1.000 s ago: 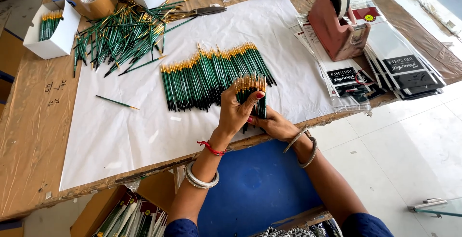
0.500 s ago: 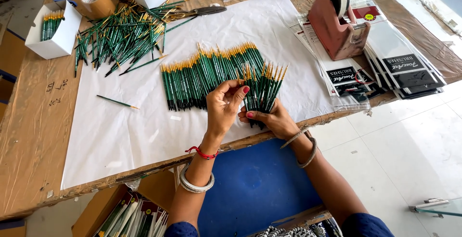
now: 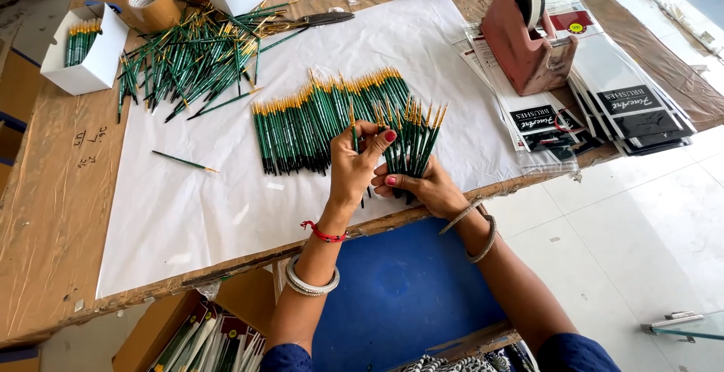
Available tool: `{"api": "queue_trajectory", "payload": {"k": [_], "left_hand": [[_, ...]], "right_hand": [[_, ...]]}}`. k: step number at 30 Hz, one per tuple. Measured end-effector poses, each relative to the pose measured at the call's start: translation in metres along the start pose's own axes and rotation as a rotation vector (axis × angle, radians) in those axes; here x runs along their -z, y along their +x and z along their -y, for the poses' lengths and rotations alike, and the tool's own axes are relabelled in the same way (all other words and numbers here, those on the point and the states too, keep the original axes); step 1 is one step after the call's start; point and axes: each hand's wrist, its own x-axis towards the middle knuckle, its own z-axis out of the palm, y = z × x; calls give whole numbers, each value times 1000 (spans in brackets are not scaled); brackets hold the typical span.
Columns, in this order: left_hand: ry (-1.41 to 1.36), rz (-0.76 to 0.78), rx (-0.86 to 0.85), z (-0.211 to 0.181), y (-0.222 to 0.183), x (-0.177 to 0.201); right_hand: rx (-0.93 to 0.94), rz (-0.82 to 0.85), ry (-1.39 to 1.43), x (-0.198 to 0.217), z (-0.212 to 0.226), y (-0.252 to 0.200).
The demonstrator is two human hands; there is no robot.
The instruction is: The person organizes loose paintbrushes on a table and places them into plastic packaging sleeves by hand.
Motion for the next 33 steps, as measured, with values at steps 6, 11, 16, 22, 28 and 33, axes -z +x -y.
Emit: {"api": "queue_trajectory", "payload": {"k": [6, 11, 16, 22, 28, 33], "left_hand": [[-160, -123, 55, -15, 4, -2], [-135, -9, 105, 1, 5, 1], [174, 37, -51, -13, 4, -7], [-273, -58, 209, -20, 3, -8], [187, 129, -39, 33, -1, -3], [-104, 22, 43, -18, 1, -11]], "right_hand": [[26, 34, -45, -2, 3, 0], [29, 42, -64, 1, -5, 1], [-12, 49, -73, 8, -15, 0], [-3, 61, -104, 15, -27, 4], [-8, 91, -121, 23, -38, 4], [-44, 114, -79, 9, -11, -2]]}}
